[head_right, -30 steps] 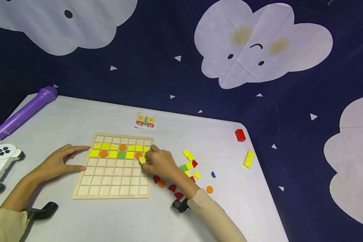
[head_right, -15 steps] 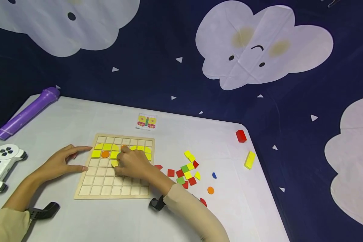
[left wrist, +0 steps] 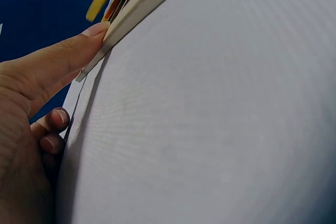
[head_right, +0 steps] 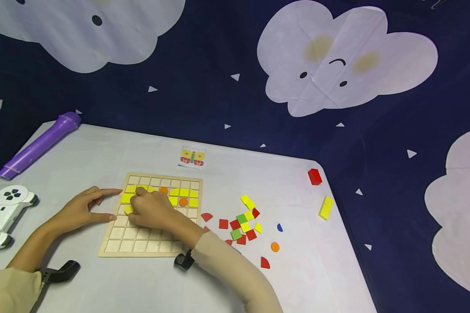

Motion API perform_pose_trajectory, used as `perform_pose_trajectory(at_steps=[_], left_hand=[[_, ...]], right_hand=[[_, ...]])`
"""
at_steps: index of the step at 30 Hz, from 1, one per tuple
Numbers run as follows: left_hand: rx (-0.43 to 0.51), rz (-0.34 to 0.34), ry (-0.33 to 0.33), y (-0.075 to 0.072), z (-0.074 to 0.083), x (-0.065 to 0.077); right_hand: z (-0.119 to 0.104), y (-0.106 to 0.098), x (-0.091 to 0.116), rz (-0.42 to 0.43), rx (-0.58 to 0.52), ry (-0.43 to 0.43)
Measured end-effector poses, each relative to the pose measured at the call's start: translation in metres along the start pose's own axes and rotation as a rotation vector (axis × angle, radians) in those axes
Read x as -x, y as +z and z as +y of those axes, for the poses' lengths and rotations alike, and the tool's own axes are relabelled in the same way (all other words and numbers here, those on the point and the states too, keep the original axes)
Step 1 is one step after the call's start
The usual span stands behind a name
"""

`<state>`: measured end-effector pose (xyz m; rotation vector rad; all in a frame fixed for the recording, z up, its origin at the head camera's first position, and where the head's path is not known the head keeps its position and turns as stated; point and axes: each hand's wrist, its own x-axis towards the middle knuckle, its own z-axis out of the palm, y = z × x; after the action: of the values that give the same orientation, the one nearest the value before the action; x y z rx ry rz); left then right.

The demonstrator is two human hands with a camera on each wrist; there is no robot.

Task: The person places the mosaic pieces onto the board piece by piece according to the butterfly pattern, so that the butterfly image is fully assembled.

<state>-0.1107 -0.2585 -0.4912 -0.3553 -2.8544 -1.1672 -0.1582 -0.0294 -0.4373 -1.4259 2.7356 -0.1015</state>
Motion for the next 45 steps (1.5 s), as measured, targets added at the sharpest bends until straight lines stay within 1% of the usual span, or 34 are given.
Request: perform_pose_trajectory(at_steps=[3, 5, 8, 10, 15, 19, 22, 29, 34, 40, 45], left_hand=[[0.002, 0.002, -0.001, 0.000, 0.001, 0.000], [0.002, -0.001, -0.007, 0.000, 0.001, 0.000], [0.007, -0.004, -0.014, 0.000, 0.000, 0.000], [0.008, -0.004, -0.013, 0.000, -0.001, 0.000], [0.007, 0.002, -0.006, 0.000, 0.001, -0.002], [0.009, 0.008, 0.004, 0.001, 0.002, -0.004], [0.014, 0.012, 0.011, 0.001, 0.003, -0.004], [0.002, 0.004, -0.002, 0.002, 0.002, -0.002], [-0.005, 0.005, -0.011, 0.002, 0.001, 0.001], [-0.015, 0.016, -0.009, 0.002, 0.000, 0.002], [-0.017, 0.016, -0.024, 0.002, -0.001, 0.002]], right_hand=[[-0.004, 0.003, -0.006, -0.019, 0.007, 0.008], [-0.006, 0.005, -0.007, -0.017, 0.014, 0.012], [-0.010, 0.008, -0.008, 0.005, 0.033, 0.019], [-0.012, 0.008, -0.007, 0.039, 0.047, 0.033], [-0.017, 0.012, -0.008, 0.103, 0.075, 0.102], [-0.022, 0.013, -0.008, 0.124, 0.084, 0.162], [-0.024, 0.012, -0.008, 0.134, 0.084, 0.190], [-0.025, 0.015, -0.006, 0.157, 0.069, 0.203], [-0.027, 0.016, -0.006, 0.144, 0.046, 0.205], [-0.024, 0.006, 0.004, 0.156, 0.005, 0.194], [-0.014, -0.004, 0.025, 0.176, -0.032, 0.197]])
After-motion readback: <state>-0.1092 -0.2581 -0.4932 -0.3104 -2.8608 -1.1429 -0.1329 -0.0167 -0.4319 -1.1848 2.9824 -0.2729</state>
